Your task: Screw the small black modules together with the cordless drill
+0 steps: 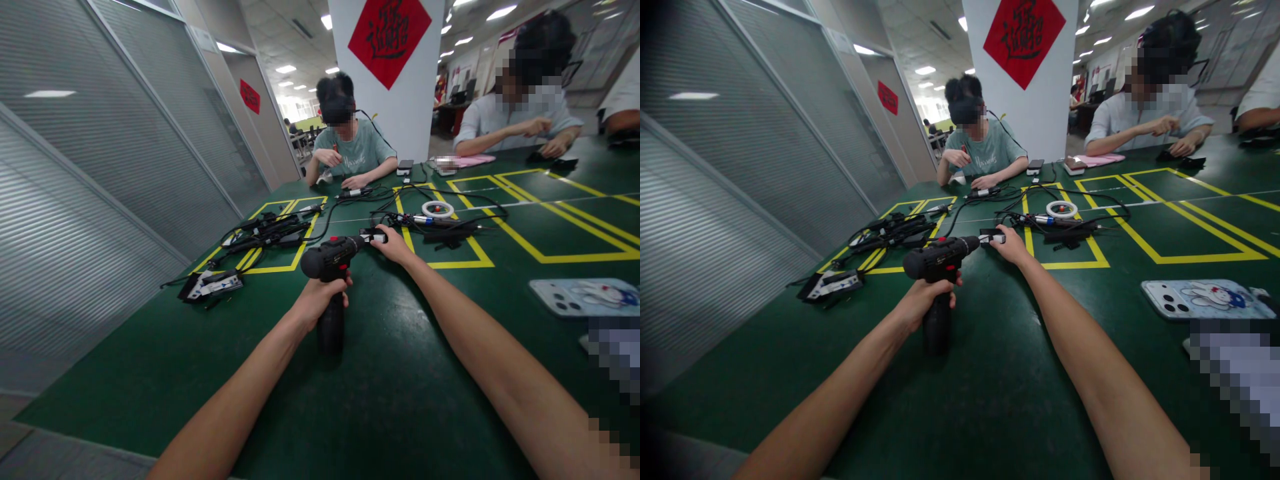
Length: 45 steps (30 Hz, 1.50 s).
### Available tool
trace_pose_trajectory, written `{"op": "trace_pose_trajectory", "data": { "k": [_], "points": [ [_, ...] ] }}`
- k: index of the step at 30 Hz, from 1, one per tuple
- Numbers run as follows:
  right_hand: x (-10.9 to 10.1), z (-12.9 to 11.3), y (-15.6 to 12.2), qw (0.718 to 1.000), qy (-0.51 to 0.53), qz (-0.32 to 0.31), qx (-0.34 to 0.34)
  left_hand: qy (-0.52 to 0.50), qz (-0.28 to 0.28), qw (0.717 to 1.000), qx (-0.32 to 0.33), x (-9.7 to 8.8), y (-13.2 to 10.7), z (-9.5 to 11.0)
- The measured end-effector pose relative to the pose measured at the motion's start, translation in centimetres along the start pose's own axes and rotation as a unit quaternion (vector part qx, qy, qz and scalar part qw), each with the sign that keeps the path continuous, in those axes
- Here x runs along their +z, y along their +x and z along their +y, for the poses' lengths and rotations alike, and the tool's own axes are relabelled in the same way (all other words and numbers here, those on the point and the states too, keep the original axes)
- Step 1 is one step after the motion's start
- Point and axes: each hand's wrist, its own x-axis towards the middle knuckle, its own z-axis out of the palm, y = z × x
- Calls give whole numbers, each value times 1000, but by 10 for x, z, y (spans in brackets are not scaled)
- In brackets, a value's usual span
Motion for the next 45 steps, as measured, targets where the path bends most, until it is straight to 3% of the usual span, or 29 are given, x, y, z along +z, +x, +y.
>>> {"op": "trace_pose_trajectory", "data": {
  "k": [10, 18, 45],
  "points": [
    [2, 1, 0, 1000, -6, 7, -6, 9, -30, 999, 16, 0, -2, 3],
    [1, 3, 0, 1000, -6, 4, -11, 18, 12, 999, 23, 0, -1, 4],
    [3, 5, 1, 1000, -3, 1, -3, 31, 40, 999, 12, 8, -1, 10]
  ]
}}
